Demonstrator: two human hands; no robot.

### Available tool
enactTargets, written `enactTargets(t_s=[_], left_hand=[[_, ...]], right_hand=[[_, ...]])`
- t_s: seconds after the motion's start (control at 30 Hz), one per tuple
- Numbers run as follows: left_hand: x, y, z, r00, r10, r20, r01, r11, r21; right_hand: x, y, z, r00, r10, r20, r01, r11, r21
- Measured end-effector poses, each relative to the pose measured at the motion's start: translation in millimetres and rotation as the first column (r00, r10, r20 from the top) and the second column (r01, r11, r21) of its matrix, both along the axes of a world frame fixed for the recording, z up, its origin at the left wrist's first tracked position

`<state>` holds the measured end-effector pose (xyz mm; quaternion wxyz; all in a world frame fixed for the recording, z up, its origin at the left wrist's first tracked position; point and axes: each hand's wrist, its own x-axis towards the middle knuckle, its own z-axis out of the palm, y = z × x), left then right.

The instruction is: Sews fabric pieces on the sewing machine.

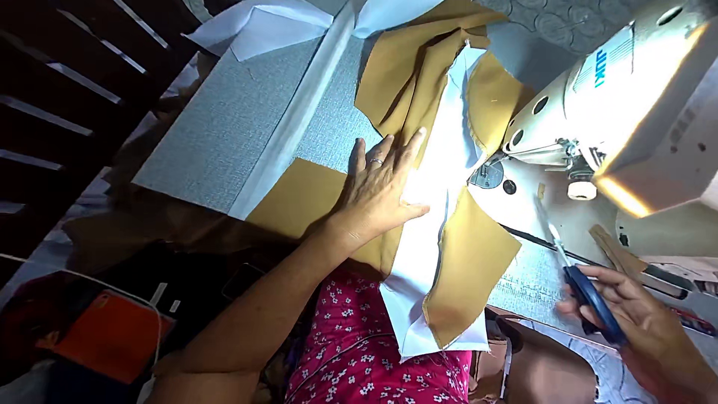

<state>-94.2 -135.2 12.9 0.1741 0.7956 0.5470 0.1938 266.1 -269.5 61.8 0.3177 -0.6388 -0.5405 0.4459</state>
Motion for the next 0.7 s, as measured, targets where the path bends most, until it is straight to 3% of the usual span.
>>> enactTargets(t_s=[0.07, 0.1, 0.2, 0.3, 0.37, 0.7], left_hand=[[0.1, -0.2, 0.0, 1.0, 0.001, 0.012, -0.001, 1.0, 0.003], [0.1, 0.1, -0.2, 1.0, -0.007, 0.005, 0.007, 1.0, 0.0], [-0.8, 3.3, -4.3, 0.999, -0.044, -0.01, 0.044, 0.999, -0.007], [-2.2, 1.6, -1.9, 0.998, -0.067, -0.007, 0.067, 0.998, -0.019], [-1.8, 0.5, -1.0, 0.998, -0.068, 0.002, 0.068, 0.998, -0.006], [-1.1, 0.3, -0.7, 0.997, -0.073, 0.029, 0.073, 0.997, -0.001]], right_hand=[[-14.6, 4.0, 3.9, 0.911, 0.168, -0.376, -0.188, 0.982, -0.019], [-25.2, 8.0, 3.9, 0.87, 0.259, -0.42, -0.282, 0.959, 0.007], [-57.1, 22.8, 1.6, 0.88, 0.442, -0.172, -0.434, 0.897, 0.087], [-79.8, 41.4, -2.7, 0.896, 0.417, 0.155, -0.433, 0.898, 0.085], [-88.5, 53.6, -3.5, 0.876, 0.393, 0.28, -0.428, 0.901, 0.073], [-96.6, 70.2, -1.5, 0.84, 0.429, 0.331, -0.479, 0.874, 0.082]])
